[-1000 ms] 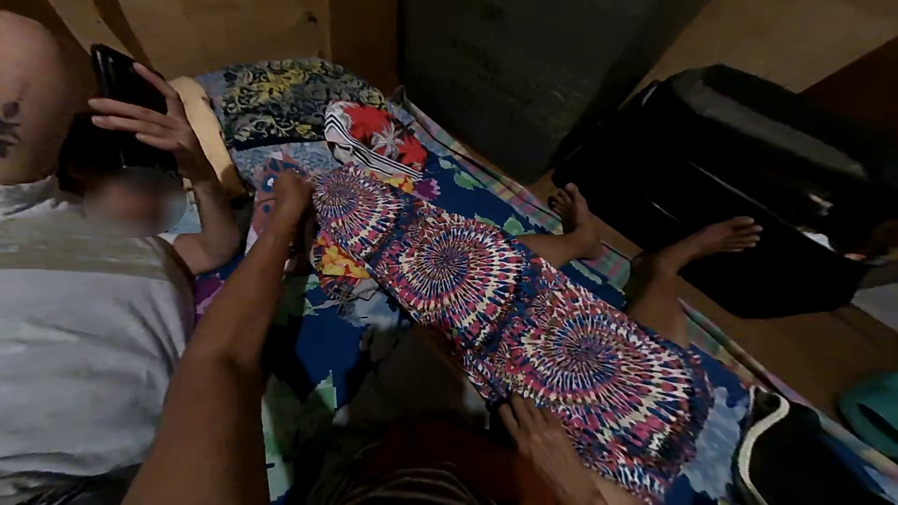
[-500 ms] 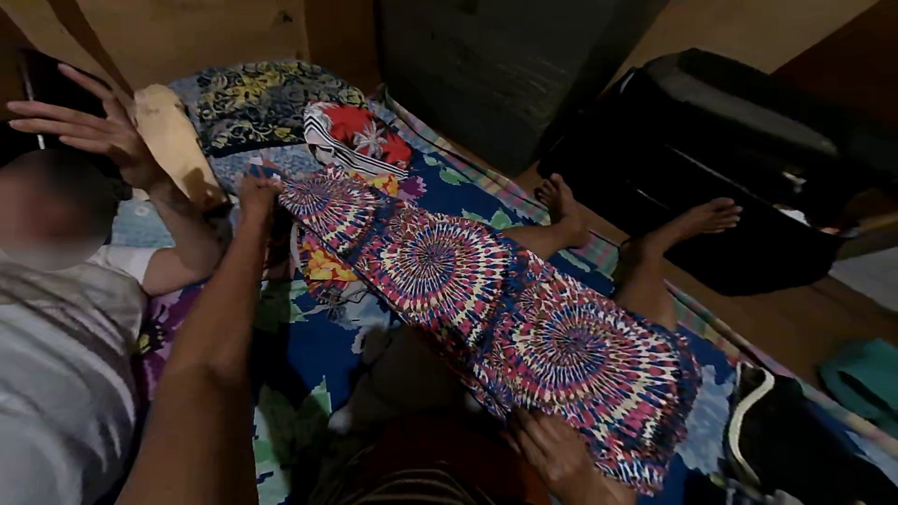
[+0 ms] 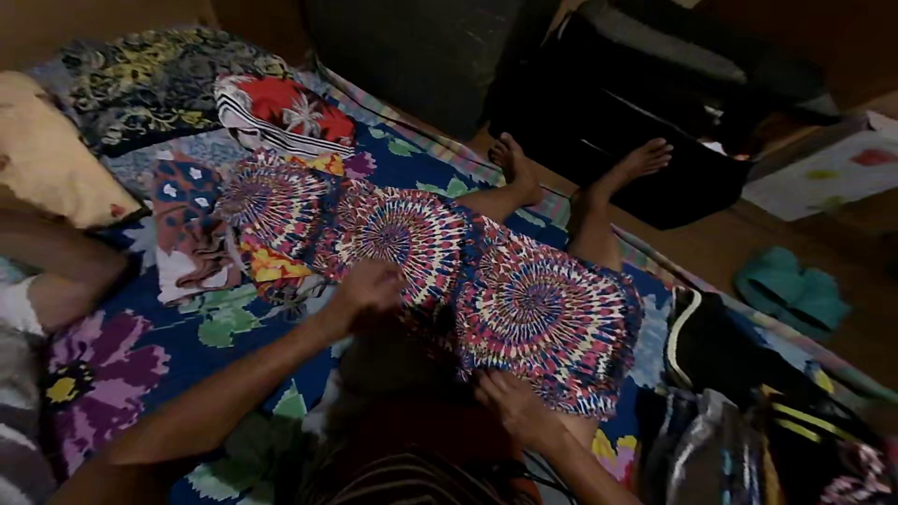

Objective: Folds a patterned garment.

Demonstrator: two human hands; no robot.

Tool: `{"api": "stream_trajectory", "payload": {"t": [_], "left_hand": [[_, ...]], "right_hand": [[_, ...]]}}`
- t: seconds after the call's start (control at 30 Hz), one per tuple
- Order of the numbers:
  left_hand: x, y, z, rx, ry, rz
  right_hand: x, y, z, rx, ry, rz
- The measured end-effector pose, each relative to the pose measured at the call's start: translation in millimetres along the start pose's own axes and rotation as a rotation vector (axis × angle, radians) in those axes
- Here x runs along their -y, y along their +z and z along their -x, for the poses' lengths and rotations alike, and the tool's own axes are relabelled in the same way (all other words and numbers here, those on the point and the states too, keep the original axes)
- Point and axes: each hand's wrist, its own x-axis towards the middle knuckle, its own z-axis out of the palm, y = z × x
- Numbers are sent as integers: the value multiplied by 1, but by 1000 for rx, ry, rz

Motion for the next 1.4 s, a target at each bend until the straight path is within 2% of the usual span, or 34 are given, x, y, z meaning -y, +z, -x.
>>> {"api": "stream_trajectory", "payload": {"t": [0.07,0.1,0.23,0.37,0.43,0.5,0.6,0.73,0.97,1.13,1.27,1.4], "left_hand": [[-26,24,8,83,283,41],[-32,27,9,119,336,41],[-28,24,10,152,368,20],[-28,17,15,-2,454,-26],[-31,12,21,-41,468,-67],[-28,14,26,7,474,-71],[-18,25,29,69,460,-33],[-22,30,24,29,436,7],[-77,40,-2,202,434,75],[-83,37,-9,74,519,148],[-76,45,-2,136,563,168],[-88,54,-7,116,473,118]], "right_hand": [[0,-2,0,-23,24,-11],[0,-2,1,-37,36,-10],[1,-4,5,-52,51,20],[5,-3,2,-16,46,79],[6,-1,0,0,53,94],[6,1,0,10,58,84],[3,2,1,-45,57,85],[3,1,3,-138,60,87],[5,0,2,-204,69,104],[6,0,5,-274,168,78],[2,7,2,-396,334,61],[-1,-1,1,-423,259,41]]}}
